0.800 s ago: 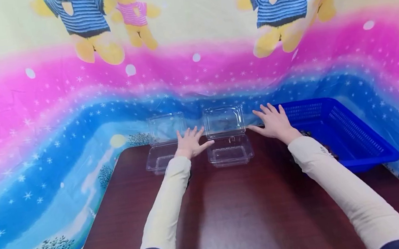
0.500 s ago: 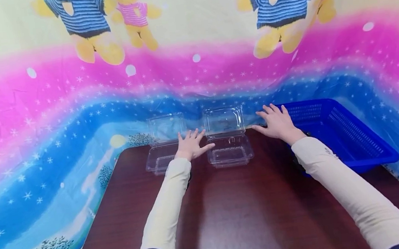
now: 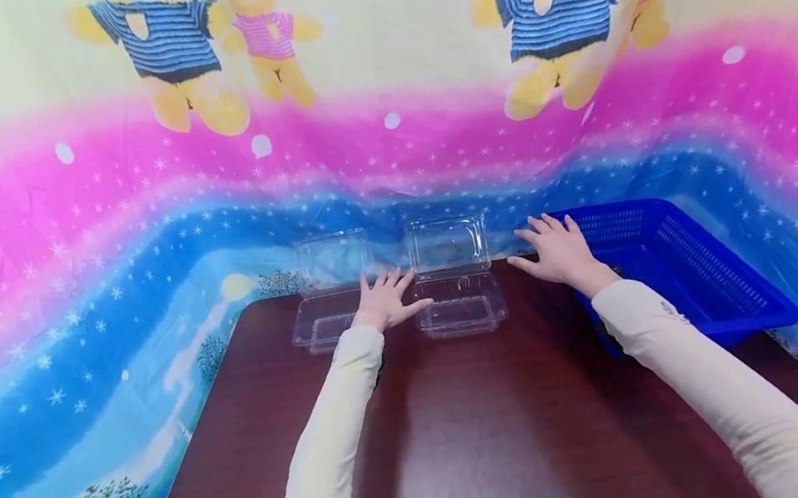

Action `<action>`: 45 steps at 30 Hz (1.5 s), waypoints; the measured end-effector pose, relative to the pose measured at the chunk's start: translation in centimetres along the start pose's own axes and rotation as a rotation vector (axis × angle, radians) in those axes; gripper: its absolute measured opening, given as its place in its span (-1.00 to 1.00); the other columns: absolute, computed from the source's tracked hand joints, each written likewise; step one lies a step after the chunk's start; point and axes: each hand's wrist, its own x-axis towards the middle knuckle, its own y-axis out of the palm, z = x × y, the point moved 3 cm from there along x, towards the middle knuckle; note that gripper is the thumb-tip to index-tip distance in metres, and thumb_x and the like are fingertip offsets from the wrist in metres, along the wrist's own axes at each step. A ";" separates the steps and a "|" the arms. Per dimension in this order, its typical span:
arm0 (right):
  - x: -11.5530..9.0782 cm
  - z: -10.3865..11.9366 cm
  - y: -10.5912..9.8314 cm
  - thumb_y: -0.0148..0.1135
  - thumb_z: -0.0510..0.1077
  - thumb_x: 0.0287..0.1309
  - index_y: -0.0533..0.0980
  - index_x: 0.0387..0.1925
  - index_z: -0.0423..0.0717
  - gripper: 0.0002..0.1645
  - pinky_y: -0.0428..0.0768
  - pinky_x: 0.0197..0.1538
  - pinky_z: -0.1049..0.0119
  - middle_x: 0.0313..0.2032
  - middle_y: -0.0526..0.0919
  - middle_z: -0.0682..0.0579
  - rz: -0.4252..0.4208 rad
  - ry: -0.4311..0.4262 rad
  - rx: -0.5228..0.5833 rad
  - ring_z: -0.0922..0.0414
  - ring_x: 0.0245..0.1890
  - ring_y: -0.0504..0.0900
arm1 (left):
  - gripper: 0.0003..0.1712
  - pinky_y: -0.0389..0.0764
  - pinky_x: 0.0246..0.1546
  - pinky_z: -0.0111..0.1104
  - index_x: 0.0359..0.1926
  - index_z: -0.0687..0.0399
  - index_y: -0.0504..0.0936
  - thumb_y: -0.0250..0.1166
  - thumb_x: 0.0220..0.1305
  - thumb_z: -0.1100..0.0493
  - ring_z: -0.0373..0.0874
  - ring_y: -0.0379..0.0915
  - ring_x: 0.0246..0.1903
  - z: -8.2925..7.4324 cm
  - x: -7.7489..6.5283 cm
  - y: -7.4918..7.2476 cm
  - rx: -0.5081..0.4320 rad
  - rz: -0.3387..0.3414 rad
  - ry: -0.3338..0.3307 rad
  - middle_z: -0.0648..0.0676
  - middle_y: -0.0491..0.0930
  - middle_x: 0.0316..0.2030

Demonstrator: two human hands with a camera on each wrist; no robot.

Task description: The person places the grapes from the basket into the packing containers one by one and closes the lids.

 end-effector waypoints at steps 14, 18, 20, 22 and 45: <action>-0.3 -0.3 0.3 0.04 0.31 0.16 0.28 0.30 -0.04 -0.21 -0.14 0.30 -0.31 0.33 0.16 -0.28 -0.015 -0.003 0.006 -0.26 0.35 -0.02 | -0.05 -0.27 0.30 0.19 0.44 -0.37 -0.15 -0.25 0.10 -0.59 0.01 -0.16 0.42 0.1 0.0 1.2 -0.023 0.007 0.019 0.01 -0.02 0.43; -0.4 -0.3 0.5 0.03 0.31 0.17 0.28 0.31 -0.04 -0.21 -0.14 0.29 -0.31 0.33 0.16 -0.27 -0.005 0.005 0.012 -0.25 0.36 -0.01 | -0.05 -0.22 0.30 0.20 0.44 -0.35 -0.12 -0.23 0.10 -0.59 0.01 -0.14 0.41 -0.2 -0.1 1.4 -0.028 0.013 0.043 0.00 -0.03 0.43; -0.5 -0.4 0.6 0.03 0.31 0.17 0.29 0.30 -0.04 -0.21 -0.13 0.29 -0.32 0.33 0.17 -0.27 -0.003 0.006 0.009 -0.25 0.36 0.00 | -0.06 -0.22 0.30 0.20 0.44 -0.34 -0.09 -0.21 0.11 -0.57 0.02 -0.12 0.41 -0.3 -0.1 1.5 -0.030 0.010 0.054 -0.01 -0.02 0.43; -0.6 -0.4 0.7 0.03 0.31 0.17 0.29 0.30 -0.04 -0.21 -0.13 0.28 -0.33 0.32 0.18 -0.28 -0.003 0.006 0.011 -0.26 0.35 0.00 | -0.06 -0.22 0.30 0.21 0.44 -0.33 -0.06 -0.19 0.11 -0.57 0.04 -0.09 0.40 -0.4 -0.1 1.6 -0.031 0.004 0.062 -0.02 0.00 0.43; -2.0 -2.6 0.6 0.01 0.34 0.16 0.29 0.29 -0.08 -0.18 0.00 0.24 -0.33 0.30 0.21 -0.30 -0.010 0.016 0.001 -0.27 0.30 0.11 | 0.03 -0.31 0.31 0.18 0.43 -0.41 -0.10 -0.29 -0.03 -0.69 0.02 -0.08 0.40 -0.7 -0.2 3.4 -0.030 0.029 0.054 -0.08 0.00 0.43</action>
